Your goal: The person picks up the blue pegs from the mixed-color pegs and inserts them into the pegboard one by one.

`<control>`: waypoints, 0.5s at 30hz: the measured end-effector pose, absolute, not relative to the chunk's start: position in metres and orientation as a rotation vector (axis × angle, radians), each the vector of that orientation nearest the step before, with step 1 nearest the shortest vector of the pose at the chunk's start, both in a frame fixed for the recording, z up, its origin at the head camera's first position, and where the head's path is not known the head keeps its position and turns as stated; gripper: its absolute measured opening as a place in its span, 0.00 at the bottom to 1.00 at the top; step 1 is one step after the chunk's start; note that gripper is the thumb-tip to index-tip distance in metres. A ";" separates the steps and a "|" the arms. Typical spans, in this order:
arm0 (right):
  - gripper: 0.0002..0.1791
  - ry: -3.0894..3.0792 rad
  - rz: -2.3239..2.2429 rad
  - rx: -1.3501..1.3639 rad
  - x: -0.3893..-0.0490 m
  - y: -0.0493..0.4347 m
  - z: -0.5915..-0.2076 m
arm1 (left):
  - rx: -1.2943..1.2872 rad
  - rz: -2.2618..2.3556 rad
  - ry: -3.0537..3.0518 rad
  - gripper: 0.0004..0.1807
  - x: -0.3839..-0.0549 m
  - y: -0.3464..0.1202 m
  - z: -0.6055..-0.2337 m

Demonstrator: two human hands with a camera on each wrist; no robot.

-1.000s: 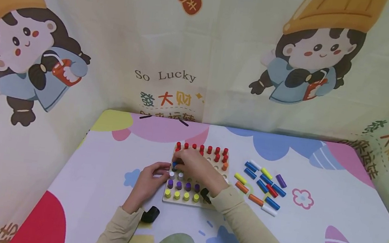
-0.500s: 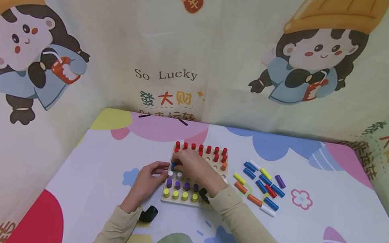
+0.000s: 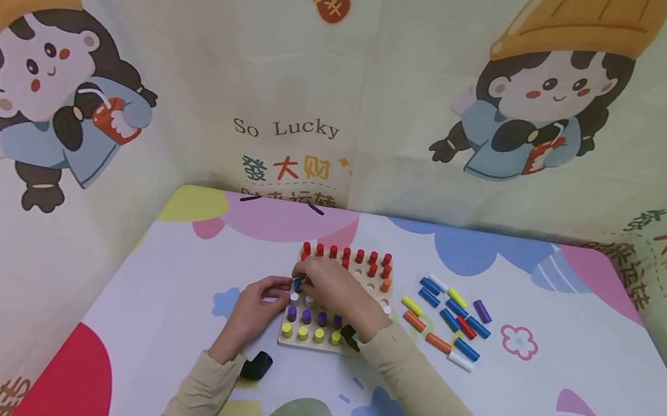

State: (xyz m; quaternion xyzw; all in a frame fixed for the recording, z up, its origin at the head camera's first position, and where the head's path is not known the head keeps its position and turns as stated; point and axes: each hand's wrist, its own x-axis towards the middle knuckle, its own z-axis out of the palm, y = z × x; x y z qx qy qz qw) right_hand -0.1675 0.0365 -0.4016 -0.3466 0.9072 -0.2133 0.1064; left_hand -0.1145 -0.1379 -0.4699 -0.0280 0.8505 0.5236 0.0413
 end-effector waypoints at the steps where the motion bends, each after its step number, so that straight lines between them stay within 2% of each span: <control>1: 0.12 2.677 -0.621 -1.009 -0.166 0.037 -0.400 | -0.078 1.603 2.605 0.17 -0.114 -0.138 -0.470; 15: 0.12 2.762 -0.587 -1.030 -0.152 0.053 -0.389 | -0.062 1.611 2.613 0.16 -0.113 -0.137 -0.469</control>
